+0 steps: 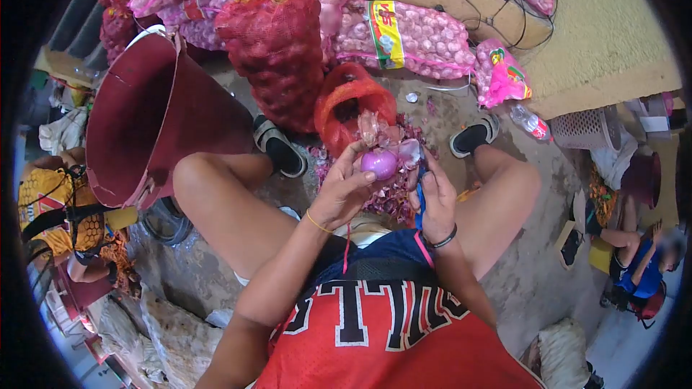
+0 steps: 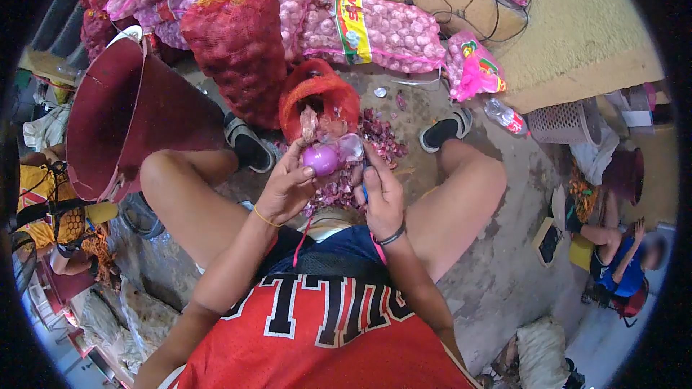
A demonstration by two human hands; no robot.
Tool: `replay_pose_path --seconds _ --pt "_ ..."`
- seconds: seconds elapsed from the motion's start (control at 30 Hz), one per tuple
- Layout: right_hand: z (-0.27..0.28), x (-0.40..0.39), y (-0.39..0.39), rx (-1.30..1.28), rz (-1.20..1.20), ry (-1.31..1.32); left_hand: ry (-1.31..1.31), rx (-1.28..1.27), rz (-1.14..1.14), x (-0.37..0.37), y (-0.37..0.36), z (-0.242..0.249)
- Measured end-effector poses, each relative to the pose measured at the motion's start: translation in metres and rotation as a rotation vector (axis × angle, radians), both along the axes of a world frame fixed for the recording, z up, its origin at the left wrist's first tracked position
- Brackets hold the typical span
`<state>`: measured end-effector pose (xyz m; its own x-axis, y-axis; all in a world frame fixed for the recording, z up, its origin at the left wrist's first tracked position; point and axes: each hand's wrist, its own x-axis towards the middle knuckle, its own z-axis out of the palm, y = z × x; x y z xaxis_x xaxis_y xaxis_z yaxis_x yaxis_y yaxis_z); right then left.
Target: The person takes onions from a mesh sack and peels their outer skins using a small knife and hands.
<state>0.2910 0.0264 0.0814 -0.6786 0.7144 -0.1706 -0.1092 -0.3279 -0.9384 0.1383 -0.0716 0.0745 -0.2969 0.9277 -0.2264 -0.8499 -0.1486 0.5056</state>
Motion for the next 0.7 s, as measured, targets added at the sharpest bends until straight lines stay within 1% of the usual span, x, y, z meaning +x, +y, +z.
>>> replay_pose_path --seconds 0.1,0.2,0.27,0.4,0.43,0.53,0.67,0.7 --pt "-0.002 0.002 0.000 0.038 0.087 0.089 0.016 -0.011 0.024 -0.001 0.002 -0.001" --pt "-0.004 0.003 0.002 0.038 0.051 0.068 0.054 -0.059 0.039 0.002 0.005 0.000" --pt "-0.004 0.005 0.008 -0.052 -0.026 0.037 0.061 -0.072 0.011 0.000 0.001 0.002" --pt "-0.003 0.008 0.017 -0.136 -0.112 0.019 -0.062 -0.004 0.015 -0.004 0.003 0.003" --pt "-0.009 0.010 0.018 -0.144 -0.120 -0.039 -0.071 0.006 0.025 -0.004 0.003 0.002" --pt "-0.009 0.006 0.007 0.092 -0.012 -0.131 -0.059 -0.011 0.069 -0.004 0.005 -0.001" --pt "-0.003 0.005 -0.006 0.278 0.214 -0.209 0.021 -0.099 0.114 -0.004 0.007 -0.008" --pt "-0.004 0.005 -0.006 0.304 0.222 -0.214 0.105 -0.134 0.119 -0.004 0.006 -0.011"
